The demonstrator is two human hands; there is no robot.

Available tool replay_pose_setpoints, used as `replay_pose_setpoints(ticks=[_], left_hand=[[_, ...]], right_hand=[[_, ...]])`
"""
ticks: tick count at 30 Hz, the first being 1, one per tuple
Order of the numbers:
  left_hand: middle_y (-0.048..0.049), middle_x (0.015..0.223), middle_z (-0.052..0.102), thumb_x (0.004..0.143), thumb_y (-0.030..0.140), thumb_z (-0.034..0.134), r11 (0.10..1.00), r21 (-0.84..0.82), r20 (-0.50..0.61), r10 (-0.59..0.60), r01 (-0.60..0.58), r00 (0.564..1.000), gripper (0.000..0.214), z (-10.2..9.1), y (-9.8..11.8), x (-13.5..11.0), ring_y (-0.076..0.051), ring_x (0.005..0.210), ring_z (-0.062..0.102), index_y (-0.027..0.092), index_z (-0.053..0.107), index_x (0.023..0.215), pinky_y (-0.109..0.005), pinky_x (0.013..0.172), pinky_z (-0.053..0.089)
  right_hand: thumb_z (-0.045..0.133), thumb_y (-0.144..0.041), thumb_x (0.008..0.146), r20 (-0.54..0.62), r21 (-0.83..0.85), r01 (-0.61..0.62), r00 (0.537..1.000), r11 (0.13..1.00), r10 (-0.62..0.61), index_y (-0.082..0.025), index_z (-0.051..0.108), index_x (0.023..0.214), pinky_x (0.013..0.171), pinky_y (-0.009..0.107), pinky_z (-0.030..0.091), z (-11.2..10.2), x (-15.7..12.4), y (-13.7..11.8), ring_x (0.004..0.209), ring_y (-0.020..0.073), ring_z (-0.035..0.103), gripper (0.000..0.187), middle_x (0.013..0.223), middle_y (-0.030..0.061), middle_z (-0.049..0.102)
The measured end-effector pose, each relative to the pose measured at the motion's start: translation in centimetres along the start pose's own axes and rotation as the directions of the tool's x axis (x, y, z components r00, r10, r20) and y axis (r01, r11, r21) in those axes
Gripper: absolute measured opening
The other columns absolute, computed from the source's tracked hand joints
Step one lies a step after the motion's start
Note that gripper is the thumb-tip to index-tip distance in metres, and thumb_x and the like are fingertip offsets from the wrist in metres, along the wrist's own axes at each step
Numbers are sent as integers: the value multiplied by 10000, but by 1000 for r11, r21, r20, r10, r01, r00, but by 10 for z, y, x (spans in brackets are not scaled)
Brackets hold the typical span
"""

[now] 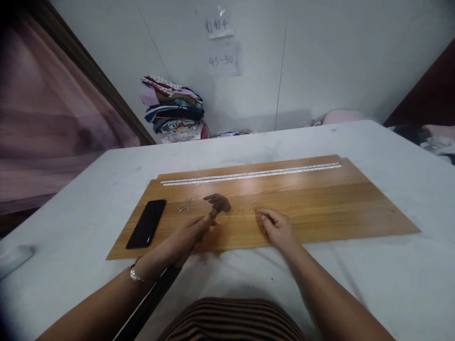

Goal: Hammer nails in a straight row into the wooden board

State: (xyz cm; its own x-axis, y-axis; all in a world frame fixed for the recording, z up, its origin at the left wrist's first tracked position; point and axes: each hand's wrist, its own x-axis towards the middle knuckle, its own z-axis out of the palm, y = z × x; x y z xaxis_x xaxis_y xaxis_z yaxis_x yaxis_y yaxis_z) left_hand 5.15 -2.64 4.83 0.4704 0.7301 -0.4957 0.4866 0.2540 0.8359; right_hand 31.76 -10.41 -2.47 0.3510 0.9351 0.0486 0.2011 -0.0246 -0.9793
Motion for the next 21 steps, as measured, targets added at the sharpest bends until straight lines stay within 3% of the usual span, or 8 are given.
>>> replay_pose_setpoints(ticks=[13,21], left_hand=[[36,635,449,816,737,406,999,-40,-19,-17,16,1000,676,3,9,-4,-84,494,354,132,581,1063,-228,451,272],[23,618,465,805,744,408,1000,-15,28,20,-19,999,688,0,2,-3,-107,533,373,130,594,1053,-249,495,279]], right_hand=[[547,-359,800,13,17,-5,1000,1000,5,-136,726,980,451,240,390,-1,0,4,446,120,494,338,508,-23,550],[547,-376,787,-5,13,-1,1000,1000,1,-145,732,953,441,243,394,0,0,0,434,123,495,340,500,-19,549]])
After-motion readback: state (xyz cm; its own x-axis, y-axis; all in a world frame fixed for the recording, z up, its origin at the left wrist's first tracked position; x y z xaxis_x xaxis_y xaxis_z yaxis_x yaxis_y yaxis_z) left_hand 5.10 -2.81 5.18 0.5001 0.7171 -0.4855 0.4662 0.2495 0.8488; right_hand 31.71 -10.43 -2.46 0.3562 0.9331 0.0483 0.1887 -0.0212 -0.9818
